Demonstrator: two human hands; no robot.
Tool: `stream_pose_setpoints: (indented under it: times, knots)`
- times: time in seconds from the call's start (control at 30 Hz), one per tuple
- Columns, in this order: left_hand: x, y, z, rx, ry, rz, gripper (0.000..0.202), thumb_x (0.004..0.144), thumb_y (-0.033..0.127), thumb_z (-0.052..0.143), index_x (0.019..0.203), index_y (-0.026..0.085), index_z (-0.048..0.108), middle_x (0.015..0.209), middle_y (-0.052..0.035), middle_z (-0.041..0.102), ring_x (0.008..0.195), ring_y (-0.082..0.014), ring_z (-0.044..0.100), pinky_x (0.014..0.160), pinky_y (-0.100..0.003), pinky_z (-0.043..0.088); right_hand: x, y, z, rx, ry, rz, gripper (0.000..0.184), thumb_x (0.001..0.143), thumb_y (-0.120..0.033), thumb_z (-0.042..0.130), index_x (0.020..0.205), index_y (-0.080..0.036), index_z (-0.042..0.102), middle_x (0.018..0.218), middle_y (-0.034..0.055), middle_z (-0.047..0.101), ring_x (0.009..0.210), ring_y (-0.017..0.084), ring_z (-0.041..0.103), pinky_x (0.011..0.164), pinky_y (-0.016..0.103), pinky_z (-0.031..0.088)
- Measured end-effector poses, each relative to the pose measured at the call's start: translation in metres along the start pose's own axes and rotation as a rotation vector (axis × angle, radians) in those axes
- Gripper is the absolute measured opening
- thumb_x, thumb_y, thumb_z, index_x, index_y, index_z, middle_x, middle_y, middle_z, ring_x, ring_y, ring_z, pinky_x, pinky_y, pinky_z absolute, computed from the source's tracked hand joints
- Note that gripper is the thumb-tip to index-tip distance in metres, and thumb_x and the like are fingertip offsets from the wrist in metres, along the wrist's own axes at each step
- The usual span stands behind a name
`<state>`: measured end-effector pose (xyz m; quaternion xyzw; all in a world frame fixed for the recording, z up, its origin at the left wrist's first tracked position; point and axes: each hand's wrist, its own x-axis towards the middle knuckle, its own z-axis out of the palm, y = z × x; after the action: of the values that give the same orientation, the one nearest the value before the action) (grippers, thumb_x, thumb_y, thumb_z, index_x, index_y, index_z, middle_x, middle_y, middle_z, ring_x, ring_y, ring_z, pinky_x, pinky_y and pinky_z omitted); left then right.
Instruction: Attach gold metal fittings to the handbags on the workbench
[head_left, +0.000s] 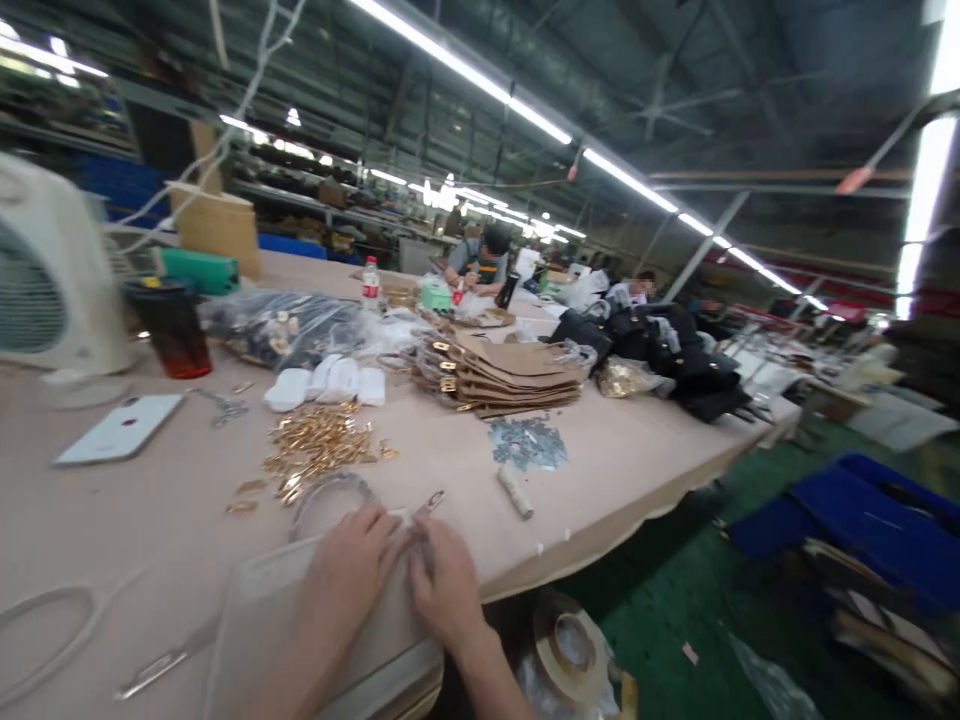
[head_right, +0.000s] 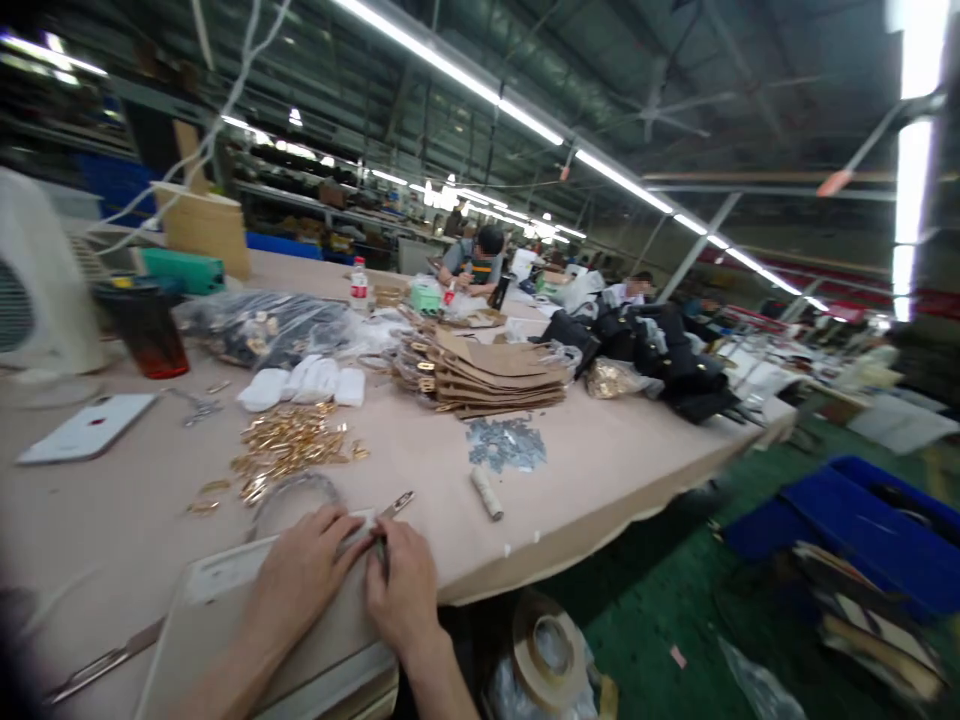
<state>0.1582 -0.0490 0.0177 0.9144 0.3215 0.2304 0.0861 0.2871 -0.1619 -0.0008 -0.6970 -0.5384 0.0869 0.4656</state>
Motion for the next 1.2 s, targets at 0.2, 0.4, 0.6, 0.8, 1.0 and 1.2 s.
stream_pose_setpoints:
  times: [0.2,0.4,0.6,0.8,1.0,1.2]
  knots:
    - [0.006,-0.010,0.015,0.032,0.006,0.082,0.036,0.102,0.046,0.047,0.109,0.023,0.074,0.114,-0.0098,0.071,0.103,-0.0314,0.066,0.088,-0.045,0.051,0.022,0.016,-0.040,0.316,0.249,0.073,0.031,0.095,-0.027,0.063,0.125,-0.024,0.068,0.114,0.0062,0.074,0.105,0.022,0.070,0.094,0.035,0.058]
    - [0.005,-0.010,0.016,0.033,0.010,0.075,0.040,0.103,0.049,0.044,0.109,0.023,0.074,0.112,-0.0098,0.072,0.103,-0.0303,0.066,0.089,-0.044,0.050,0.053,0.104,-0.118,0.087,0.661,0.233,0.038,0.100,-0.044,0.051,0.123,-0.019,0.067,0.122,0.0110,0.072,0.112,0.024,0.067,0.100,0.039,0.053]
    - [0.005,-0.008,0.015,0.026,0.002,0.074,0.036,0.104,0.047,0.045,0.109,0.025,0.072,0.113,-0.0081,0.071,0.103,-0.0288,0.065,0.087,-0.043,0.048,0.067,0.173,-0.182,-0.297,0.583,0.359,0.041,0.094,-0.039,0.051,0.120,-0.016,0.074,0.123,0.0167,0.069,0.114,0.028,0.064,0.106,0.041,0.047]
    - [0.005,0.004,0.002,0.038,-0.014,-0.012,0.028,0.104,0.038,0.047,0.106,0.025,0.072,0.111,-0.0065,0.070,0.102,-0.0278,0.063,0.085,-0.042,0.045,0.075,0.180,-0.194,-0.399,0.387,0.373,0.029,0.083,-0.039,0.064,0.096,-0.022,0.083,0.110,0.0122,0.074,0.100,0.026,0.068,0.095,0.035,0.049]
    - [-0.001,0.016,-0.015,0.008,-0.060,-0.095,0.018,0.101,0.038,0.059,0.098,0.025,0.072,0.108,-0.0039,0.070,0.103,-0.0245,0.061,0.086,-0.041,0.043,0.072,0.202,-0.198,-0.429,0.258,0.389,0.040,0.079,-0.052,0.063,0.091,-0.018,0.082,0.093,0.0163,0.075,0.088,0.033,0.065,0.083,0.044,0.048]
    - [-0.004,0.014,-0.012,-0.006,-0.022,-0.125,0.021,0.102,0.039,0.057,0.095,0.025,0.072,0.107,-0.0024,0.069,0.101,-0.0240,0.059,0.086,-0.044,0.043,0.069,0.233,-0.194,-0.433,0.402,0.424,0.040,0.080,-0.053,0.067,0.097,-0.020,0.080,0.089,0.0140,0.074,0.081,0.032,0.065,0.078,0.046,0.048]
